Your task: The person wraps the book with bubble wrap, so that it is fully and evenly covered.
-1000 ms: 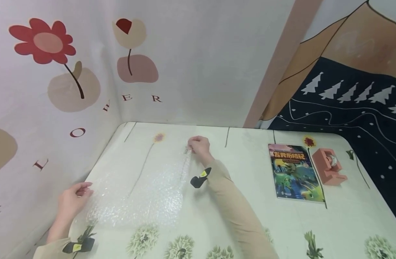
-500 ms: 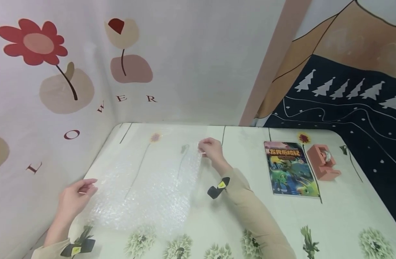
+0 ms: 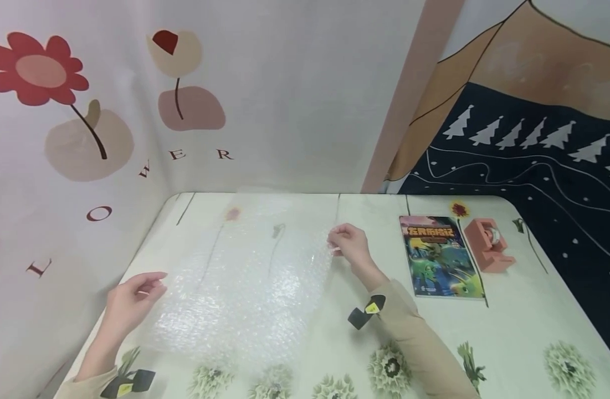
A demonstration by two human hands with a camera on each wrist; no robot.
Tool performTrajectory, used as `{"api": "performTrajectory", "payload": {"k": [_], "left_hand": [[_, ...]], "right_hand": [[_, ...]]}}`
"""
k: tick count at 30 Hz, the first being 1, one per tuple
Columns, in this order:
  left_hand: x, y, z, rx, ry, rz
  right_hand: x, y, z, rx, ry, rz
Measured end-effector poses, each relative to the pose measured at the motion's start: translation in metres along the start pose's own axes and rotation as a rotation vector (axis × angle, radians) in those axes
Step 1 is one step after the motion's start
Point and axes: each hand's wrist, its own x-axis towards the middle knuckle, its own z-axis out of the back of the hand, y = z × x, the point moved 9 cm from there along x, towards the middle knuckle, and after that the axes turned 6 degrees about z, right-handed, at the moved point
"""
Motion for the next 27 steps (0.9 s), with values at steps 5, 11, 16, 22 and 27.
{"api": "performTrajectory", "payload": {"k": [5, 11, 16, 22, 27], "left_hand": [[0.003, -0.014, -0.008, -0.042, 0.024, -0.048], [0.008, -0.029, -0.021, -0.06, 0.057, -0.089], [0.012, -0.042, -0.031, -0.074, 0.081, -0.126], [0.018, -0.058, -0.044, -0.092, 0.105, -0.162], [0.024, -0.07, -0.056, -0.112, 0.144, -0.173]], "right_hand": [[-0.01, -0.003, 0.02, 0.013, -0.02, 0.001], [-0.023, -0.004, 0.043, 0.0, -0.044, -0.002], [-0.035, -0.006, 0.061, 0.01, -0.054, 0.001], [-0.05, -0.01, 0.083, 0.002, -0.076, 0.018], [-0.059, -0.015, 0.101, 0.0, -0.106, 0.008]]}}
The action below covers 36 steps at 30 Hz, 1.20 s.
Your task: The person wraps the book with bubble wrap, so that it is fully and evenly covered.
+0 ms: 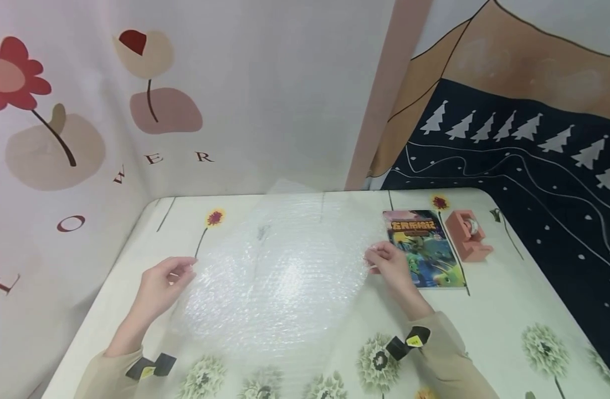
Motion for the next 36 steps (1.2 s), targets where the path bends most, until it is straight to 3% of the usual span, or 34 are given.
{"api": "performTrajectory", "payload": {"k": [6, 14, 28, 36], "left_hand": [[0.01, -0.009, -0.018, -0.019, 0.034, -0.034], [0.019, -0.015, -0.04, -0.064, 0.089, -0.025], [0.025, -0.021, -0.07, -0.056, 0.138, -0.03], [0.03, -0.012, -0.087, -0.041, 0.178, 0.016]], "right_hand": [[-0.007, -0.006, 0.018, -0.01, -0.037, -0.016], [-0.005, -0.018, 0.036, -0.011, -0.087, -0.02], [-0.006, -0.029, 0.059, -0.209, -0.129, -0.036], [-0.002, -0.032, 0.063, -0.363, -0.136, -0.018]]}}
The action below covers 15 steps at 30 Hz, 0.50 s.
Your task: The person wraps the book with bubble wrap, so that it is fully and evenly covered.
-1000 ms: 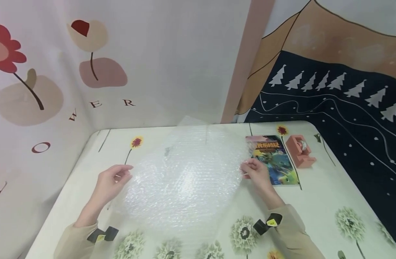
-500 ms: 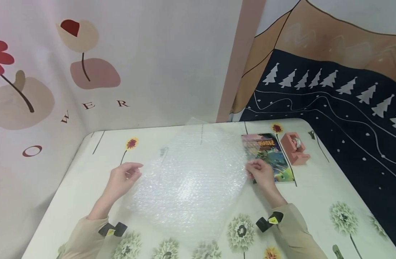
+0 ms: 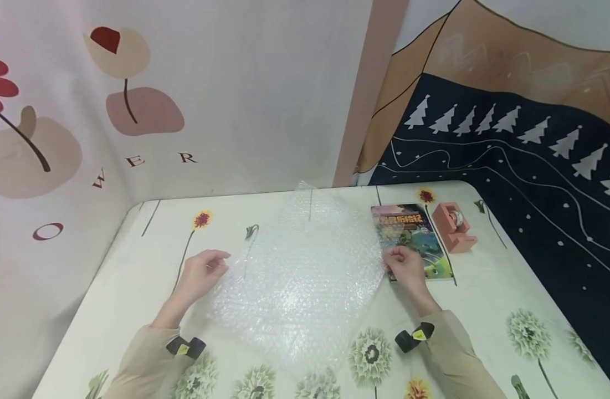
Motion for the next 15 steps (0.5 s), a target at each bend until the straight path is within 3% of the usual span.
{"api": "performTrajectory", "payload": {"k": [9, 15], "left_hand": [[0.005, 0.003, -0.009, -0.021, 0.008, 0.001], [0.007, 0.009, -0.012, -0.001, 0.024, 0.035]], "right_hand": [[0.004, -0.001, 0.0, -0.066, -0.025, 0.054], [0.006, 0.002, 0.0, -0.113, -0.015, 0.091]]}}
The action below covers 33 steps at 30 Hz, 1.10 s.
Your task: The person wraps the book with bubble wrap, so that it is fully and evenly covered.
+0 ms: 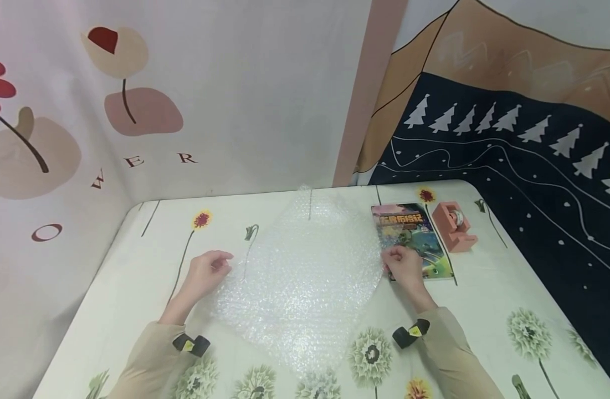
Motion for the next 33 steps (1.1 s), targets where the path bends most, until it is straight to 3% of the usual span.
{"api": "performTrajectory", "payload": {"k": [10, 23, 28, 33], "left_hand": [[0.003, 0.016, -0.011, 0.032, 0.043, 0.086], [0.002, 0.024, -0.019, 0.129, 0.12, 0.155], [0.003, 0.011, -0.018, 0.153, 0.094, 0.093], [0.008, -0.013, -0.026, 0.094, 0.095, 0.031]], "right_hand": [[0.003, 0.006, 0.002, -0.156, 0.004, 0.087], [0.003, 0.001, 0.001, -0.256, 0.095, 0.001], [0.003, 0.0, 0.005, -0.221, 0.074, 0.007], [0.004, -0.005, 0.017, -0.165, 0.036, 0.0]]}}
